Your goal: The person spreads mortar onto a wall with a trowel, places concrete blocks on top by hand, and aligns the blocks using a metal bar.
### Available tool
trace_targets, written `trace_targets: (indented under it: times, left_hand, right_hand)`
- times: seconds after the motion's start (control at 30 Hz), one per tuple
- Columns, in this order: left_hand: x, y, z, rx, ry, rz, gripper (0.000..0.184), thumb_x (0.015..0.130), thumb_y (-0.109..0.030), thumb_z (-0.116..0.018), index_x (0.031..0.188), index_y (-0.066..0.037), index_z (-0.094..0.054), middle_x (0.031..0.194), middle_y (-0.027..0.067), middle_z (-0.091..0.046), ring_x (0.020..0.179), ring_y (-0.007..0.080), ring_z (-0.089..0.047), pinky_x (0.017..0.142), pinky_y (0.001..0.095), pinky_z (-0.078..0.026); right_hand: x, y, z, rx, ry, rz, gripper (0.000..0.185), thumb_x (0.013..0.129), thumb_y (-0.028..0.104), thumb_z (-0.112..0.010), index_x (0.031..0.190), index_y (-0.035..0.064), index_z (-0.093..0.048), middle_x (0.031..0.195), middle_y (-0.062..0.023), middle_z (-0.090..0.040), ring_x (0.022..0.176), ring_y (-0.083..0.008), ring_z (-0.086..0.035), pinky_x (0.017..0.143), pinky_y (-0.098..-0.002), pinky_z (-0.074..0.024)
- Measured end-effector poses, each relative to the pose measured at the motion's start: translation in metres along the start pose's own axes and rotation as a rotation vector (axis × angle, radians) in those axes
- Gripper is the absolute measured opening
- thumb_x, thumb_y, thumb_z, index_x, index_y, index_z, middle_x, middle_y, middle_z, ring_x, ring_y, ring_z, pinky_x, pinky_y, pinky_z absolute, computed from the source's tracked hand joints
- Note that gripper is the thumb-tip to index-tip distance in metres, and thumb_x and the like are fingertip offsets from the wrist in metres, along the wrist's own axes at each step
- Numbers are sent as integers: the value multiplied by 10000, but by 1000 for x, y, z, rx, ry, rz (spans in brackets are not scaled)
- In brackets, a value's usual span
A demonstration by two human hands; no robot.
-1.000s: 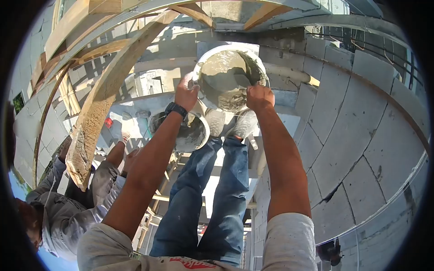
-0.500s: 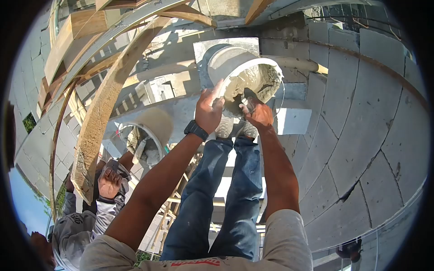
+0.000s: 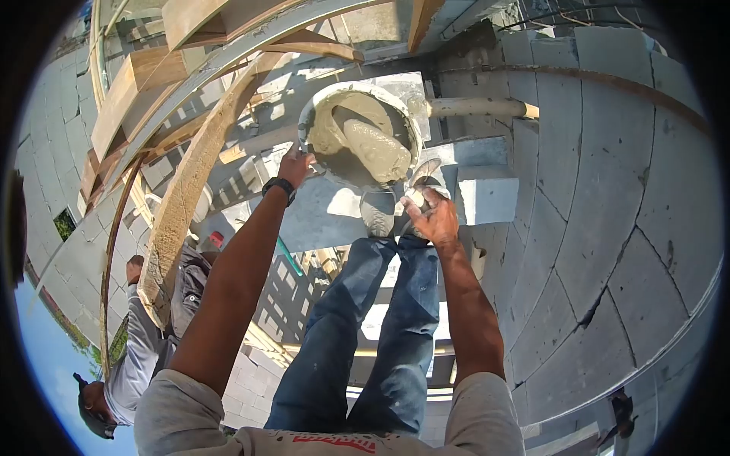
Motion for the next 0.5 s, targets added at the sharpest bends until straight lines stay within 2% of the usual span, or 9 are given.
trace_targets:
  times: [0.07,0.13,0.17,0.2,0.23,0.27,0.33,0.4,0.5]
  left_hand:
    - [-4,2,3,207,18,-35,775,802,-216,-674,1458,61,-371,1065,233,-694,942,324,-684,846,376,-536]
    - [-24,-8,4,465,-20,-118,804,841,-172,-654,1512,45,-269,1173,260,-662,1034,344,-676,881,362,-541]
    - [-40,-14,3,350,-1,18,840,831,-171,-656,1506,95,-233,1260,317,-607,1105,401,-643,935,397,-519]
    - [-51,-15,2,411,-84,-34,896,813,-168,-666,1515,111,-184,1284,322,-592,1184,392,-604,988,407,-488]
    - [-73,-34,-1,361,-67,-15,918,799,-174,-677,1526,91,-183,1302,326,-572,1210,388,-588,1001,409,-481]
    - [-96,-53,-1,311,-47,2,941,786,-180,-688,1537,72,-181,1321,330,-553,1236,385,-572,1014,412,-474]
    - [-110,-27,-12,455,-49,5,955,765,-187,-702,1551,31,-204,1341,326,-521,1228,396,-571,1009,419,-479]
    - [-138,-38,-22,403,81,44,901,794,-222,-667,1528,65,-230,1408,333,-444,1330,444,-431,1125,453,-359]
    - [-168,-64,-34,484,206,-88,886,790,-215,-666,1524,55,-250,1437,339,-411,1353,458,-401,1146,452,-340]
  right_hand:
    - [-4,3,0,78,-3,-12,507,824,426,-767,1119,19,-700,1014,-209,-724,942,-368,-702,831,-417,-534]
    - [-12,20,8,42,22,13,499,813,404,-793,1107,13,-703,913,-178,-725,740,-269,-677,725,-371,-534]
    - [-14,31,12,55,41,-17,497,810,400,-798,1104,10,-703,885,-168,-723,689,-244,-654,694,-360,-529]
    - [-17,41,18,68,61,-46,496,807,395,-804,1100,8,-703,857,-158,-720,639,-220,-632,664,-348,-524]
    - [-21,45,20,79,-17,73,484,806,380,-811,1091,3,-703,800,-135,-707,567,-174,-576,606,-329,-502]
    - [-27,62,29,81,-7,88,465,811,363,-812,1077,-2,-703,829,-145,-716,607,-187,-608,634,-333,-515]
    - [-44,85,43,130,1,90,440,818,338,-811,1068,-7,-703,860,-155,-724,669,-204,-652,676,-333,-531]
    - [-66,110,62,255,14,96,415,820,305,-818,1063,-12,-704,901,-161,-731,788,-219,-696,758,-328,-542]
    - [-115,138,101,393,3,50,416,826,301,-817,1076,-12,-704,931,-142,-736,829,-187,-689,783,-317,-537]
Point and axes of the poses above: each hand's wrist, its own x-axis towards the middle knuckle, its own z-axis out of the back of the hand, y = z × x, the point moved 6 cm from there along x, towards the middle knuckle
